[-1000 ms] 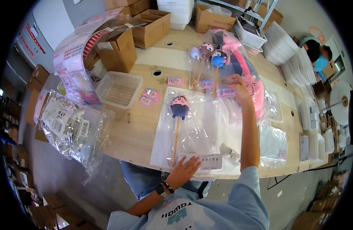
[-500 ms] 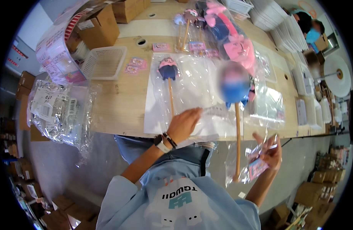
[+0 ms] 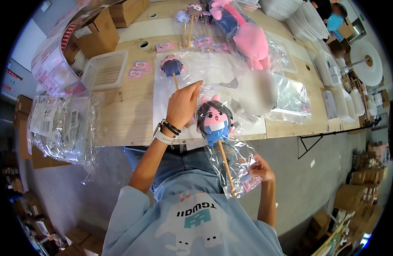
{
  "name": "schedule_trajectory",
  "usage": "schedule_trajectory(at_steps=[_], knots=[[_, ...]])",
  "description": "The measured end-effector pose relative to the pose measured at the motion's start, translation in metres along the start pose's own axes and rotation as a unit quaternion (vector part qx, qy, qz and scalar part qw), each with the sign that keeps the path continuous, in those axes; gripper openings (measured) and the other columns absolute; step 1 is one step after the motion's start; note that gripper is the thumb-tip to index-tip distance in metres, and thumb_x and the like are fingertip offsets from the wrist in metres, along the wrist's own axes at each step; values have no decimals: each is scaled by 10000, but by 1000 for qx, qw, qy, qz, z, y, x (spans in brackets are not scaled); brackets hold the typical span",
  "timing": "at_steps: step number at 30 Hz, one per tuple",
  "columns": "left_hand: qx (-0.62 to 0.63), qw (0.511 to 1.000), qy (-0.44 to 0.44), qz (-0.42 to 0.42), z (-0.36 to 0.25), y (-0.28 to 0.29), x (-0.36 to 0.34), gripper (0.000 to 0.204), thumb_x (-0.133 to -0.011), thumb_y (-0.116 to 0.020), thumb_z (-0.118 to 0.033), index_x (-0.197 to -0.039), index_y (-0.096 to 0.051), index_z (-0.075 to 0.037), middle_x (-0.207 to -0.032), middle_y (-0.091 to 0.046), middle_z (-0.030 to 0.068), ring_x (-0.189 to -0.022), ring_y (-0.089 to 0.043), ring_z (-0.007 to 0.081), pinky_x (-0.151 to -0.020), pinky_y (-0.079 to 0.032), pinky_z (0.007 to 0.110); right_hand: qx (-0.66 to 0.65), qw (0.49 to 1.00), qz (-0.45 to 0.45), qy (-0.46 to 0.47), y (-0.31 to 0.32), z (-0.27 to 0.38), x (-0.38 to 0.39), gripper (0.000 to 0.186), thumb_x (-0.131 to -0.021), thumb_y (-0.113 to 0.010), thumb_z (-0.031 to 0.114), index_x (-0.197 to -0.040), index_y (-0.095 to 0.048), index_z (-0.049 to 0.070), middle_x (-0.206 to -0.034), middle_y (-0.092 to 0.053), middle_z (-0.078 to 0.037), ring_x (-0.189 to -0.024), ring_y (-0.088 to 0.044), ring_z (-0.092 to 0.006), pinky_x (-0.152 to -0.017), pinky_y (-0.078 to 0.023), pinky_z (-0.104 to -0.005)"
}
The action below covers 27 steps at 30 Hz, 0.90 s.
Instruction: The person packs small plush toys attached to wooden sticks into clear plastic bags. They place a small pink card inside each bag, seal the opening with a tape dispenser, and then affix a white shipping label to the outside of the package. The finished items are stacked on the table.
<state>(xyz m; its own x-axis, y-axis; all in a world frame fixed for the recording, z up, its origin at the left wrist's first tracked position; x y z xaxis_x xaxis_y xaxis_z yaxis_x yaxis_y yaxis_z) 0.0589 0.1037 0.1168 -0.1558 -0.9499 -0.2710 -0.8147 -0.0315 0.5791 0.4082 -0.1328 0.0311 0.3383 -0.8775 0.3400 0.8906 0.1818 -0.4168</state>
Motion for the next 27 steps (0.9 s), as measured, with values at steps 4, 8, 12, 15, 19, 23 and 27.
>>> schedule_trajectory(at_steps=[4,8,12,15,19,23,27], knots=[[1,994,-65,-84,-12,12,3,303,-1121,-585,-220,-1367,-726,-111,-936,-765,190,-777,-745,346,-697,-567,418,-40,999,5,-23,36,-37,-9,581,-843,-686,-182,-1368,-556,31,-1517,-610,-294,-822,-679,-121,-753,-564,-298],[-181,939,-287,-50,-39,8,19,423,-1003,-658,-136,-1412,-668,-28,-1374,-706,181,-1240,-693,323,-1034,-561,421,-79,997,12,-1,-6,-9,-18,553,-906,-601,-196,-1412,-519,11,-1518,-611,-269,-1147,-748,-339,-882,-626,-352],[-285,907,-300,78,-34,-30,56,494,-960,-659,-136,-1429,-632,18,-1479,-648,138,-1381,-603,261,-1147,-489,422,-39,998,-43,30,-33,1,-45,509,-968,-596,-131,-1449,-511,13,-1509,-623,-244,-1208,-739,-367,-859,-644,-373],[-303,900,-298,97,-16,-50,72,459,-1016,-630,-152,-1444,-622,16,-1517,-620,125,-1418,-570,251,-1171,-470,428,134,980,-145,-8,-51,1,-70,563,-988,-705,-4,-1509,-493,-3,-1475,-653,-200,-1131,-769,-312,-775,-620,-368],[-286,908,-292,95,-7,-55,80,469,-1026,-632,-160,-1461,-612,14,-1523,-617,130,-1430,-563,267,-1182,-462,440,677,644,-329,138,-109,7,-80,721,-883,-823,130,-1512,-510,-29,-1472,-617,-240,-1342,-632,-393,-1052,-533,-509],[-246,925,-280,73,-12,-53,77,495,-1005,-638,-147,-1471,-604,19,-1530,-614,141,-1443,-557,277,-1198,-448,458,768,529,-306,189,-154,25,-112,611,-935,-781,246,-1450,-604,-29,-1534,-530,-300,-1503,-437,-455,-1251,-337,-550],[-240,927,-283,48,-19,-49,77,533,-963,-641,-124,-1474,-602,22,-1537,-610,145,-1449,-554,280,-1209,-436,469,799,523,-236,180,-122,-11,-174,557,-976,-663,241,-1457,-602,-32,-1451,-609,-311,-1427,-535,-455,-1236,-345,-563]])
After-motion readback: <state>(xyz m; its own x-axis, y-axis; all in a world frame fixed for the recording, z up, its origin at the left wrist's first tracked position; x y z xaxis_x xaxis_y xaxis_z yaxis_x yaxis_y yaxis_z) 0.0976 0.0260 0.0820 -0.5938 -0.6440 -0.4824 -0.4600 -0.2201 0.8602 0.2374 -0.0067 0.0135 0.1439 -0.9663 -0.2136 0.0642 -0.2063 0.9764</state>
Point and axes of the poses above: each hand's wrist, its own x-axis away from the middle knuckle, its own y-axis out of the back of the hand, z = x × y, the point moved 2 cm from there along -x, towards the middle knuckle
